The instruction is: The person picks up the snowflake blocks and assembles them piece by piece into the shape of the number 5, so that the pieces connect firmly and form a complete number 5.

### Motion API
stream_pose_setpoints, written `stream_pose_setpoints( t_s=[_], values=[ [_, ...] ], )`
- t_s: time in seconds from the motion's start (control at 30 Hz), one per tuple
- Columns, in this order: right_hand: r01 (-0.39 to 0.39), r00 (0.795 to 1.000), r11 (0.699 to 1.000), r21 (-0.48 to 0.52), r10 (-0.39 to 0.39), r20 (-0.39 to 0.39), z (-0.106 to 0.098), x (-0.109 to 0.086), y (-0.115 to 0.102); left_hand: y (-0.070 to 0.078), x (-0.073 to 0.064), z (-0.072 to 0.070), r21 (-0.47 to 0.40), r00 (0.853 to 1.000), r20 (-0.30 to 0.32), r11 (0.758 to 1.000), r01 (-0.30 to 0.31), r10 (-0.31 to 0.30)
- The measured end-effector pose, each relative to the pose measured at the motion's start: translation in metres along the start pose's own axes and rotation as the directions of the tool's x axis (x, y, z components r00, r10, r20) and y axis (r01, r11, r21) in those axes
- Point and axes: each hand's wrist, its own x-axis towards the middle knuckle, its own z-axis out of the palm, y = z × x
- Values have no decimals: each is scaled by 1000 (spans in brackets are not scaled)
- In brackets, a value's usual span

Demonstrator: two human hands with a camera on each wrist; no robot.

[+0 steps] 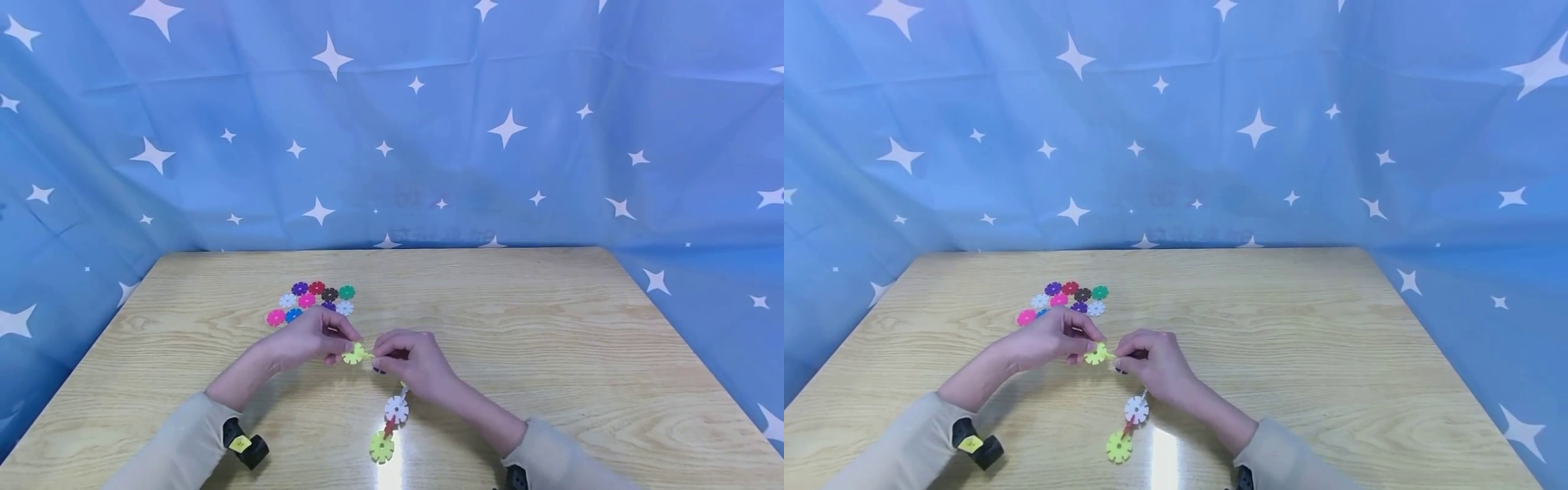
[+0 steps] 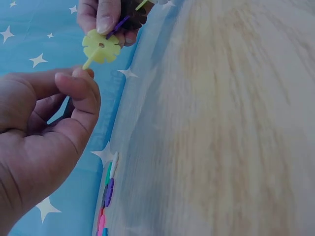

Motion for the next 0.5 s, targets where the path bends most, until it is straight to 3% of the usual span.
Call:
stream_pose_setpoints(
  t_s=[0.1, 0.23, 0.5],
  values=[
    [-18, 999, 1000, -21, 17, -36, 2, 2, -1, -1, -1, 0, 39, 999, -52, 999, 10, -8],
    [-45, 996, 998, -38, 41, -82, 5, 4, -1, -4, -2, 0, 28, 994, -113, 999, 16, -13],
    [-92, 989, 995, -33, 87, -116, 7, 1, -1, -10, -1, 1, -61, 991, -135, 998, 19, -27]
  ],
)
